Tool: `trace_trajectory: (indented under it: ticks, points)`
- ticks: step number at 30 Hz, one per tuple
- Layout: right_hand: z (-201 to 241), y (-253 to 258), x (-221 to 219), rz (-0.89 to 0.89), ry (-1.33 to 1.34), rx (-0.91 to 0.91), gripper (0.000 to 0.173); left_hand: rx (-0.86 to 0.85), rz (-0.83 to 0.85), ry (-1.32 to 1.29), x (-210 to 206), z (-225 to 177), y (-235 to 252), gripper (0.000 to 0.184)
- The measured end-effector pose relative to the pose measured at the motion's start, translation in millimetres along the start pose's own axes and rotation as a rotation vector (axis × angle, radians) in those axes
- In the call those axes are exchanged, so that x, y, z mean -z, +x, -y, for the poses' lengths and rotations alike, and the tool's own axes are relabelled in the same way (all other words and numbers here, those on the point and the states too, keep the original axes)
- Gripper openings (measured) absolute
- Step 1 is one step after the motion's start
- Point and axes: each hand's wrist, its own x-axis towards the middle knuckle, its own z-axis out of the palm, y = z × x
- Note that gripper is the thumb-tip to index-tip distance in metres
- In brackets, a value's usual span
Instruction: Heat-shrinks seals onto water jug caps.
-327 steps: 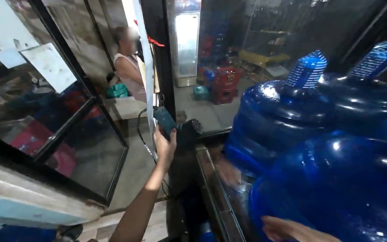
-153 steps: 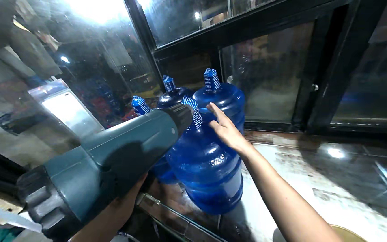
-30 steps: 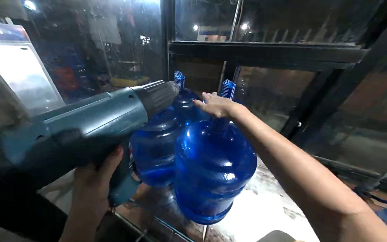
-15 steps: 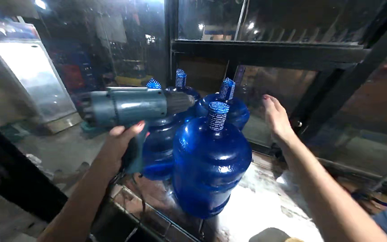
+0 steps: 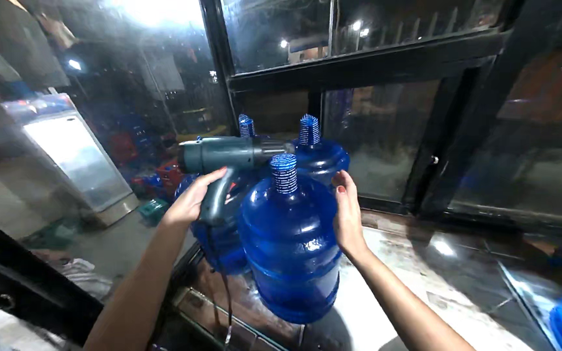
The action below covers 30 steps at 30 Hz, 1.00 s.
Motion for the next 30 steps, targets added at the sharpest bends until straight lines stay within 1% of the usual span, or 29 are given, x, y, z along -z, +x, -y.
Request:
trace_trajectory:
  ticks: [2,4,5,8,10,11,12,15,18,19,21,22,23,24,25,26,28,29,30]
  points:
    - [0.2,-0.5,-1.7,0.016,0.045,0.017,0.064,-0.05,-0.131,0.165,17.6,-3.8,-23.6,0.032]
    - [0.9,0.0,-3.5,0.037,0.079,0.036,0.062,-0.174,-0.267,0.421,28.8,-8.7,-62.1,0.03]
    - [2.0,0.0,-3.6,0.052,0.096,0.038,0.061,-0.253,-0.297,0.521,31.4,-10.4,-83.8,0.034]
    - [3.2,-0.6,-4.6,0.074,0.18,0.025,0.061,-0.468,-0.403,0.805,12.6,-16.5,-145.2,0.045]
    - [3.4,-1.6,-4.9,0.081,0.231,0.007,0.063,-0.654,-0.389,0.958,-3.1,-19.7,-173.8,0.056]
    - [3.2,-2.1,-4.8,0.085,0.251,0.0,0.063,-0.721,-0.381,1.018,-13.7,-24.0,-184.1,0.06]
    - [3.2,-2.8,-4.2,0.087,0.273,-0.007,0.062,-0.751,-0.386,1.085,-26.9,-30.8,-192.7,0.06]
    - [7.4,-5.2,-1.8,0.089,0.319,-0.071,0.06,-0.762,-0.44,1.381,-62.6,-62.9,-201.6,0.059]
    - [9.8,-7.5,1.0,0.063,0.331,-0.112,0.057,-0.711,-0.457,1.667,-89.7,-101.7,-185.5,0.058]
    - [8.5,-7.8,0.9,0.046,0.346,-0.109,0.056,-0.71,-0.424,1.736,-102.3,-115.0,-176.7,0.057]
    - [3.9,-8.4,0.1,0.027,0.377,-0.084,0.058,-0.76,-0.314,1.859,-131.7,-141.5,-151.6,0.056]
    - [2.0,-8.5,0.1,0.024,0.387,-0.079,0.059,-0.784,-0.29,1.912,-143.6,-152.9,-136.0,0.057]
    - [1.3,-8.1,0.7,0.023,0.395,-0.083,0.059,-0.783,-0.279,1.965,-157.9,-163.4,-120.6,0.062]
    - [0.3,-7.2,0.9,0.018,0.408,-0.087,0.059,-0.742,-0.265,2.038,-181.0,-172.4,-106.7,0.068]
    - [-1.2,-6.6,0.7,0.012,0.421,-0.084,0.059,-0.677,-0.256,2.122,-207.2,-177.5,-94.3,0.07]
    - [-2.0,-6.3,0.4,0.007,0.432,-0.085,0.059,-0.56,-0.245,2.193,-235.5,-179.6,-83.4,0.067]
    - [-3.2,-6.4,-0.1,-0.004,0.453,-0.07,0.059,-0.221,-0.238,2.28,-286.8,-180.0,-57.9,0.057]
    - [-4.2,-6.8,-0.1,-0.008,0.456,-0.057,0.058,-0.104,-0.253,2.3,-304.2,-176.9,-42.2,0.055]
    - [-4.8,-7.1,-0.1,-0.015,0.459,-0.049,0.058,-0.026,-0.274,2.316,-316.1,-172.7,-26.9,0.053]
